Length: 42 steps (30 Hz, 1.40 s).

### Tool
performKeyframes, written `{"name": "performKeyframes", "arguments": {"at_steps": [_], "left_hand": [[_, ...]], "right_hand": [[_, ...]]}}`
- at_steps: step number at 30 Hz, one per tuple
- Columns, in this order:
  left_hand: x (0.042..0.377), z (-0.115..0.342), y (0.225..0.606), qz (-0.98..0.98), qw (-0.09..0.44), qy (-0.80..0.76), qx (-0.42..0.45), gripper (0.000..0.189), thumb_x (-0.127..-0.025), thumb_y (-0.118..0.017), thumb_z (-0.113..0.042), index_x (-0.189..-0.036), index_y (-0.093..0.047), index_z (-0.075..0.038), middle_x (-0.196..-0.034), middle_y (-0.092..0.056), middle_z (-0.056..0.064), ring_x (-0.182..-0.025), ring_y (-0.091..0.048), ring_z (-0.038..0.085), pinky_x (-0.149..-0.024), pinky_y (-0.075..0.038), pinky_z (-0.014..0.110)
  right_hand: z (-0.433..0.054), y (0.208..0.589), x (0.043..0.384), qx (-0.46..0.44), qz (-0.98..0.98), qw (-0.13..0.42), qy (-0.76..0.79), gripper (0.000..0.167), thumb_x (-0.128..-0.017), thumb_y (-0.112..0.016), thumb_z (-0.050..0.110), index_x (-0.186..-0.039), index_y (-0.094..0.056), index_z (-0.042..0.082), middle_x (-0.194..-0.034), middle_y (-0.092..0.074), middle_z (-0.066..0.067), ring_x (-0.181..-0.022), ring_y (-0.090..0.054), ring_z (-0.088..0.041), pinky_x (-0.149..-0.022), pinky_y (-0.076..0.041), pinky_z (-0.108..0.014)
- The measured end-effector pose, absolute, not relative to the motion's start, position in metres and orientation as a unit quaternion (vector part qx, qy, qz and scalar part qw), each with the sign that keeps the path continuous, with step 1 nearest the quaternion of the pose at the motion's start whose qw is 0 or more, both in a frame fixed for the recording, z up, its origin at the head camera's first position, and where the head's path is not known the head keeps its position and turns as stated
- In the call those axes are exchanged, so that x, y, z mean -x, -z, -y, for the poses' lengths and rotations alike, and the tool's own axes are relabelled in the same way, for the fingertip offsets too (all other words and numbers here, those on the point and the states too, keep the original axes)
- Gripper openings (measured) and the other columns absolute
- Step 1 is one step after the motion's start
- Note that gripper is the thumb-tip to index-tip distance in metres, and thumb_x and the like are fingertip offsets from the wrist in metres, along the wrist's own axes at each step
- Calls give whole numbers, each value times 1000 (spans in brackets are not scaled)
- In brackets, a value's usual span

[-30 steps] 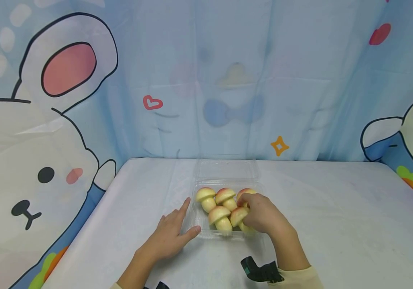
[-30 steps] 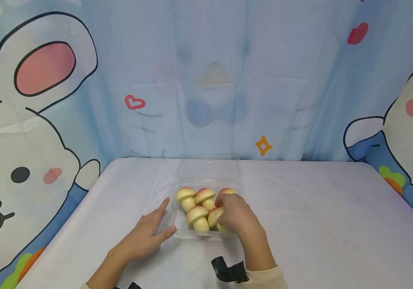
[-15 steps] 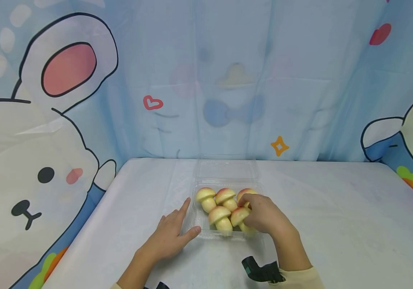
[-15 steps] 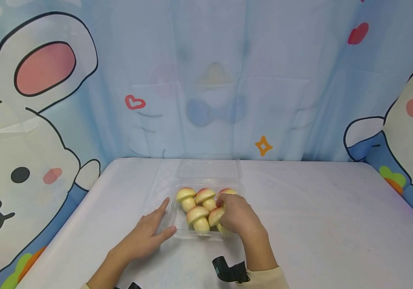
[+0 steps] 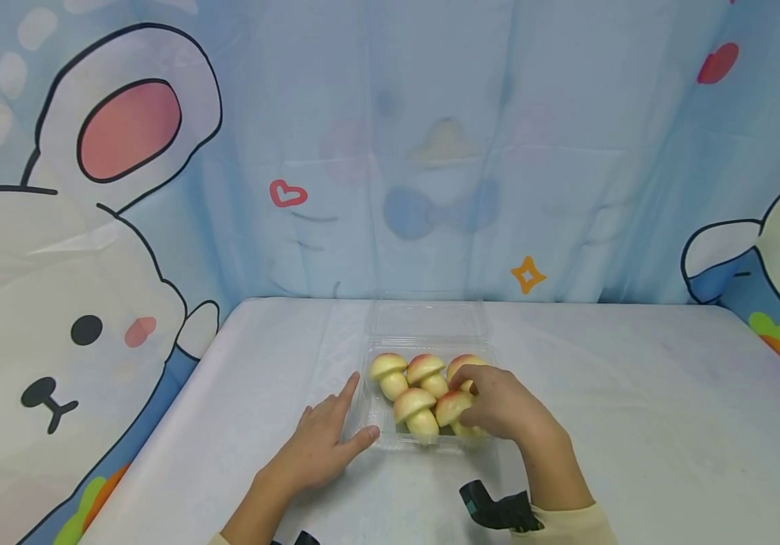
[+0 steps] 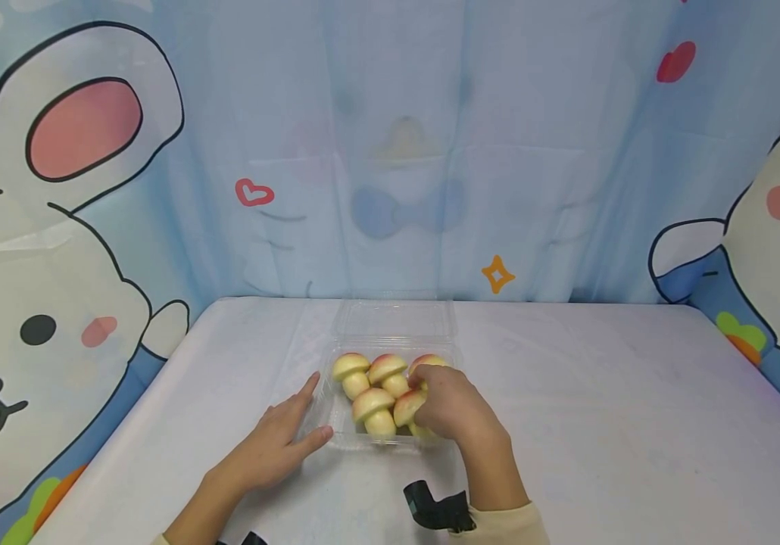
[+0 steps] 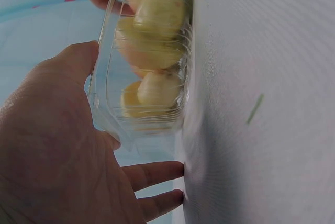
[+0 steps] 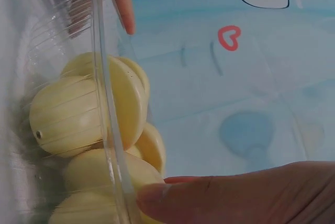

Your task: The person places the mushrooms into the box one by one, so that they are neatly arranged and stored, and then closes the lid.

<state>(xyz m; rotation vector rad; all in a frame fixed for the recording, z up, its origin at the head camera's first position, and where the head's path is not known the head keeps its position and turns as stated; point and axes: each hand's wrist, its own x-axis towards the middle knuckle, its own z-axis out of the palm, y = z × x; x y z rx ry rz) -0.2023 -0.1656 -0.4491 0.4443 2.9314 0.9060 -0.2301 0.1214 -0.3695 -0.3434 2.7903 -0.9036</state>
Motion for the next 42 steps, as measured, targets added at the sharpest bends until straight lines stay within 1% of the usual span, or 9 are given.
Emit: {"name": "performKeyframes", "arguments": {"at_steps": [4,8,11,18,23,28,31,35,42], "left_hand": [[202,166,449,-945,21,-293,-141,84,-102,-47,-64,-168,-16,-22,-162,-41,20,-151,-36,43,-118,-20,73],[202,166,449,-945,21,-294,-141,84,-102,-47,-64,-168,-16,-22,-162,-41,19,-151,-36,43,-118,-20,73],[202,166,450,-945,22,-294,-141,85,-102,-47,-65,-168,-15,-23,-162,-41,19,-152,-36,43,-118,-20,73],[203,167,450,-945,23,-296,-140,84,-102,-47,-64,-168,-15,-23,-163,-40,19,-152,-35,43,-118,-19,74],[203,167,450,-945,22,-296,-139,83,-102,-49,-62,-168,-16,-22,-162,-41,19,-151,-36,43,-118,-20,74],[203,167,451,-946,17,-290,-145,85,-102,-49,-63,-168,-17,-20,-159,-45,20,-150,-39,40,-118,-21,73],[204,167,451,-946,14,-288,-147,86,-101,-48,-64,-168,-18,-19,-159,-46,20,-150,-39,39,-118,-22,72],[203,167,450,-946,19,-292,-143,85,-101,-48,-64,-168,-17,-21,-160,-44,20,-151,-38,41,-118,-21,73],[203,166,449,-945,23,-294,-140,83,-102,-49,-62,-168,-17,-22,-161,-43,19,-151,-37,41,-118,-20,73]], "right_hand": [[-123,367,230,116,-940,97,307,37,-78,-78,7,-114,-70,11,-111,-68,-16,-100,-62,-31,-75,-53,-43],[-125,366,229,119,-939,96,308,37,-83,-79,13,-119,-69,10,-115,-68,-16,-105,-64,-33,-78,-55,-45],[-126,365,228,128,-937,91,311,39,-87,-77,16,-124,-68,9,-119,-68,-17,-110,-64,-35,-80,-55,-47],[-126,362,228,153,-926,77,335,43,-96,-73,24,-135,-63,9,-131,-64,-22,-113,-64,-37,-84,-56,-50],[-125,363,228,170,-923,45,342,41,-98,-70,23,-135,-64,7,-133,-64,-21,-119,-62,-40,-89,-55,-54],[-124,366,229,172,-922,3,348,38,-97,-68,22,-132,-66,7,-131,-65,-19,-123,-60,-41,-93,-54,-56],[-125,367,230,169,-922,-25,348,37,-96,-67,21,-131,-67,7,-130,-65,-19,-122,-60,-41,-96,-52,-58],[-126,369,233,158,-922,-55,349,36,-98,-65,21,-131,-67,7,-134,-62,-22,-126,-58,-45,-102,-47,-62],[-132,375,239,117,-921,-76,364,40,-100,-64,21,-136,-63,5,-140,-56,-26,-133,-51,-49,-106,-43,-66]]}}
